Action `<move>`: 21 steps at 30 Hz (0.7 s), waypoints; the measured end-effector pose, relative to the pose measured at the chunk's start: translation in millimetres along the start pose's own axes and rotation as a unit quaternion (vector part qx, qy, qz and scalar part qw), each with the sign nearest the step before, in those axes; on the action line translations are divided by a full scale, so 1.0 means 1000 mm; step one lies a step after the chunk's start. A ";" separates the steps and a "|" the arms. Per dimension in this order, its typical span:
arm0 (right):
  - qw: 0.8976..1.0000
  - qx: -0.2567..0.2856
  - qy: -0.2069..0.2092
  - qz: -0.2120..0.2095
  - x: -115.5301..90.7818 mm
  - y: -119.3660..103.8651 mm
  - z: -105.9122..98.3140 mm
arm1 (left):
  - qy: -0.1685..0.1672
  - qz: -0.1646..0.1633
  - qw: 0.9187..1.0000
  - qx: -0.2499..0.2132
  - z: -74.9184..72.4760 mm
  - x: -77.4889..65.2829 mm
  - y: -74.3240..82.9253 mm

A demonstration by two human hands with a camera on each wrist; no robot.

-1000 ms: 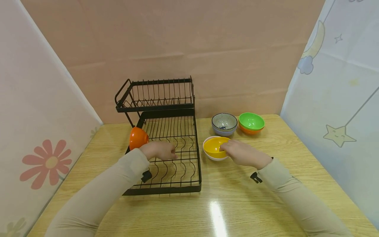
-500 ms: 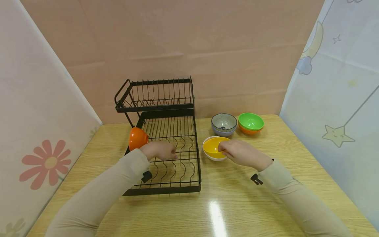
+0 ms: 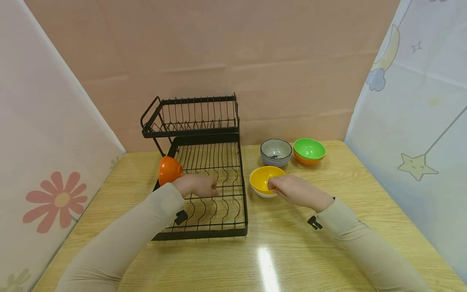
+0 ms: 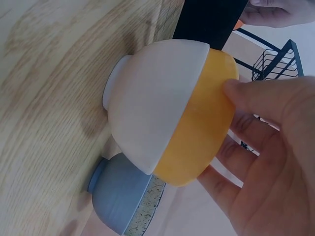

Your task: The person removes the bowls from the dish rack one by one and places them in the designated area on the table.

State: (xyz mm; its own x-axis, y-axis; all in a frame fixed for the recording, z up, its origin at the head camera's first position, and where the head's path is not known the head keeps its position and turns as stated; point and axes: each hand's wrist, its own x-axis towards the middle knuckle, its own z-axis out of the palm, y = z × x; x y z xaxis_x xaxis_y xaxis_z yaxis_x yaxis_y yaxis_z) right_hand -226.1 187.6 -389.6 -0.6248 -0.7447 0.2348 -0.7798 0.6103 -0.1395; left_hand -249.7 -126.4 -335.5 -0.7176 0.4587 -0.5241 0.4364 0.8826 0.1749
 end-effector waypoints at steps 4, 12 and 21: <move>1.000 0.002 -0.005 0.005 0.000 0.001 0.001 | 0.000 0.002 1.000 0.000 0.000 0.000 0.000; 1.000 0.016 -0.019 0.013 0.002 -0.001 0.003 | -0.001 0.002 1.000 -0.007 0.000 -0.001 0.000; 0.998 0.025 -0.044 0.029 0.002 -0.002 0.005 | -0.008 -0.003 1.000 0.000 -0.001 0.000 -0.002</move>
State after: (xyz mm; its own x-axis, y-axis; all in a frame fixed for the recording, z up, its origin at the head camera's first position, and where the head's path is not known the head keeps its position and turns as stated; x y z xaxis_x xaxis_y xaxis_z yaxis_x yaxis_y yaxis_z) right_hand -226.1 183.4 -393.2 -0.6681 -0.7310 0.1392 -0.7420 0.6405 -0.1978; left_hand -251.0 -127.9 -335.0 -0.7119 0.4517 -0.5377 0.4322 0.8853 0.1715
